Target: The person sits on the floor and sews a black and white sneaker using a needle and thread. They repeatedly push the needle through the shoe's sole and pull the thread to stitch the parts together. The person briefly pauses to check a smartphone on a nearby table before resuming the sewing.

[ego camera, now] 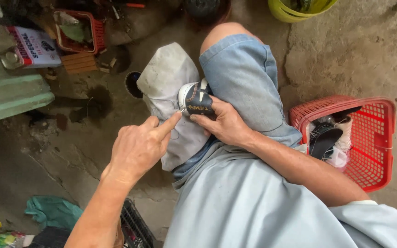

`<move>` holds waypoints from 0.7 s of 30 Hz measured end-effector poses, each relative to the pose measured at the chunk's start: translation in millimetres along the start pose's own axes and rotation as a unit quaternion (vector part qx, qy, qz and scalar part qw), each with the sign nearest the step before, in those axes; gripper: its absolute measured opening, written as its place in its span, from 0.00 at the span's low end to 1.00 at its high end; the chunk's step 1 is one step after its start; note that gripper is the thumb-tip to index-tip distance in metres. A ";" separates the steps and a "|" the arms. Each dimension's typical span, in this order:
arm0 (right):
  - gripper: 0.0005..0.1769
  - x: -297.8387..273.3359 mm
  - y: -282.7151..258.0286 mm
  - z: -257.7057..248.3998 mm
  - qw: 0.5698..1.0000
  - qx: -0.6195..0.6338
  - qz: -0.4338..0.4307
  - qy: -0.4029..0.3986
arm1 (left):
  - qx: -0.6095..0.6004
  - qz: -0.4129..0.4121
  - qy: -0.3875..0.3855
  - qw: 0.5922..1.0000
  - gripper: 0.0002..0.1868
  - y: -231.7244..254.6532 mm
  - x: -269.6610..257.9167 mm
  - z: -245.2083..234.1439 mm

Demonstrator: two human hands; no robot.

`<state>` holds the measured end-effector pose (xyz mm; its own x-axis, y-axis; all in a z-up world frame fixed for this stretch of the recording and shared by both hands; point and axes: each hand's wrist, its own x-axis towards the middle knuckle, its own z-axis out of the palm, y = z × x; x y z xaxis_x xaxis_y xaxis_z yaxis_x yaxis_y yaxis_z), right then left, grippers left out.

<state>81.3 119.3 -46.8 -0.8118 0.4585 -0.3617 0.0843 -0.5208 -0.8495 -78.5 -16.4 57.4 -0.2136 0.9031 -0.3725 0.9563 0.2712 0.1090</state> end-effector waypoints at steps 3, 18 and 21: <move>0.15 0.9 0.3 1.0 1.000 0.010 0.009 0.001 | -0.020 0.004 -0.005 1.000 0.23 -4.6 2.7 1.6; 0.14 7.9 30.3 -4.6 0.999 0.039 0.002 -0.019 | 0.022 -0.001 0.042 0.999 0.24 3.0 10.5 30.2; 0.14 10.2 34.0 -9.0 0.999 0.033 -0.003 -0.026 | -0.011 -0.003 0.059 0.998 0.22 0.1 15.1 33.8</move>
<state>81.1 112.7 -82.8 -0.8413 0.4246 -0.3345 0.0426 -0.5648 -0.8241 -74.9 -14.0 20.6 -0.2421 0.9339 -0.2631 0.9505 0.2827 0.1288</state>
